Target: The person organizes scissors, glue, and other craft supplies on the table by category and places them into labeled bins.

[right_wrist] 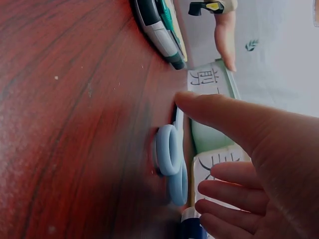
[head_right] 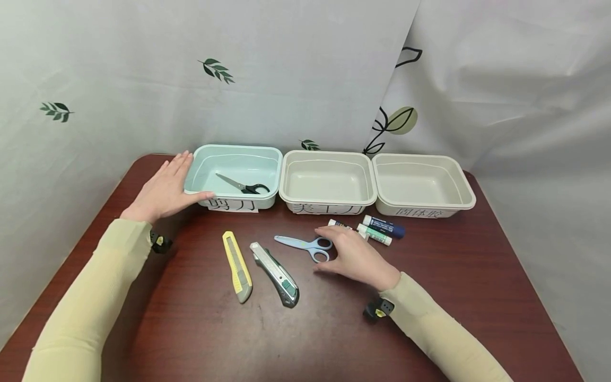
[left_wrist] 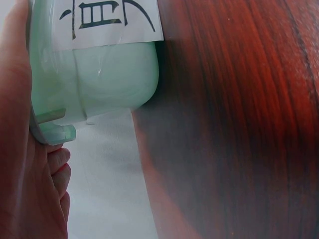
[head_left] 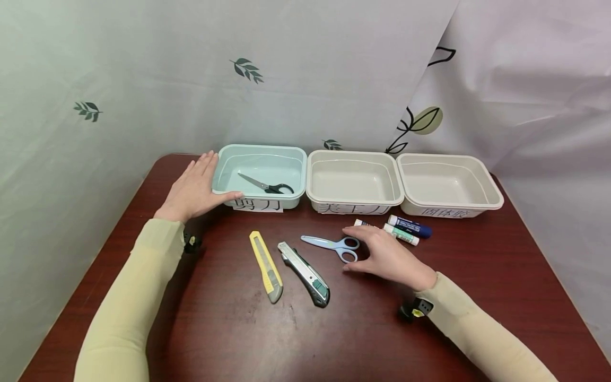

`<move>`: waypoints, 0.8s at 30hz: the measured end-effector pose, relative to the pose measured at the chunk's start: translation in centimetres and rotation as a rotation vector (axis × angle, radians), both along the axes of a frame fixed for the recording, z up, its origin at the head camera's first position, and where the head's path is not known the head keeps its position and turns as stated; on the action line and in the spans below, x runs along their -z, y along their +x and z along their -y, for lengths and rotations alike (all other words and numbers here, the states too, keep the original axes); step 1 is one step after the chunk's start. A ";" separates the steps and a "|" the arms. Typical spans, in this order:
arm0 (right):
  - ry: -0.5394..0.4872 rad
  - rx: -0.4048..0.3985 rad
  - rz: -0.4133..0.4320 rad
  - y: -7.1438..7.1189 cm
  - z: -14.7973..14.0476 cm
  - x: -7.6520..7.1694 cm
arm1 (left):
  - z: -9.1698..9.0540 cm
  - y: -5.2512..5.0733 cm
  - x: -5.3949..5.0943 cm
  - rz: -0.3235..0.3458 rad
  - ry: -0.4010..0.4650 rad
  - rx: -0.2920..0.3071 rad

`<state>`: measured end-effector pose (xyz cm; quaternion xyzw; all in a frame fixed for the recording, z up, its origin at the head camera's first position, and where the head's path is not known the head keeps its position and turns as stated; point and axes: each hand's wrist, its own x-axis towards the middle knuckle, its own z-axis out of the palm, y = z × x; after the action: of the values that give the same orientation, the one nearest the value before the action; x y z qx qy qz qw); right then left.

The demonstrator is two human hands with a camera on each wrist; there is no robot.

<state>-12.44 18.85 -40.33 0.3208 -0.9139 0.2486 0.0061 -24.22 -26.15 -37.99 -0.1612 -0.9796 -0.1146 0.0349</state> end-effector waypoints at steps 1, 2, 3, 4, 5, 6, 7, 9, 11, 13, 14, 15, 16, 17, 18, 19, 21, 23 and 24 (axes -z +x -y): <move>0.001 0.002 -0.001 0.0 0.0 0.0 | 0.0 0.0 0.0 0.001 0.001 -0.001; 0.003 0.002 -0.002 0.0 0.0 0.0 | 0.0 0.0 0.0 0.002 0.002 -0.001; 0.008 0.003 -0.003 0.0 0.0 0.1 | 0.0 0.0 0.0 0.003 0.003 -0.002; 0.012 0.003 -0.003 0.0 0.0 0.1 | 0.0 0.0 0.0 0.003 0.005 -0.002; 0.018 0.002 -0.005 -0.1 0.0 0.1 | -0.1 0.0 0.1 0.003 0.006 -0.002; 0.023 0.001 -0.007 -0.1 0.0 0.2 | -0.1 0.0 0.1 0.003 0.008 -0.002; 0.028 0.001 -0.008 -0.1 0.0 0.2 | -0.1 0.0 0.1 0.003 0.009 -0.002; 0.032 -0.002 -0.008 -0.2 0.0 0.3 | -0.1 0.0 0.1 0.002 0.011 -0.001; 0.033 -0.003 -0.004 -0.2 0.0 0.3 | -0.1 0.0 0.1 0.002 0.010 0.000; 0.035 -0.006 0.003 -0.2 0.0 0.4 | -0.1 0.0 0.1 0.000 0.008 0.000; 0.038 -0.007 0.006 -0.3 0.0 0.4 | -0.1 0.0 0.1 -0.001 0.006 0.000; 0.042 -0.008 0.008 -0.3 0.0 0.4 | -0.1 0.0 0.1 -0.001 0.006 0.000; 0.045 -0.009 0.011 -0.2 0.0 0.4 | -0.1 0.0 0.1 -0.002 0.005 0.000; 0.051 -0.012 0.009 -0.2 0.1 0.5 | -0.1 -0.1 0.1 -0.002 0.005 0.000; 0.056 -0.015 0.010 -0.2 0.1 0.5 | -0.1 -0.1 0.0 -0.002 0.004 -0.001; 0.061 -0.017 0.011 -0.2 0.1 0.5 | -0.1 -0.1 0.0 -0.001 0.004 -0.001; 0.068 -0.021 0.013 -0.2 0.2 0.6 | -0.1 -0.1 0.0 0.000 0.003 -0.001; 0.075 -0.025 0.012 -0.2 0.2 0.7 | 0.0 -0.1 0.0 -0.002 0.001 -0.001; 0.076 -0.025 0.016 -0.2 0.3 0.7 | 0.0 -0.1 0.0 -0.001 0.001 -0.001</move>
<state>-12.64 18.57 -41.01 0.3303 -0.9186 0.2162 -0.0163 -24.33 -26.14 -38.01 -0.1609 -0.9796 -0.1150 0.0357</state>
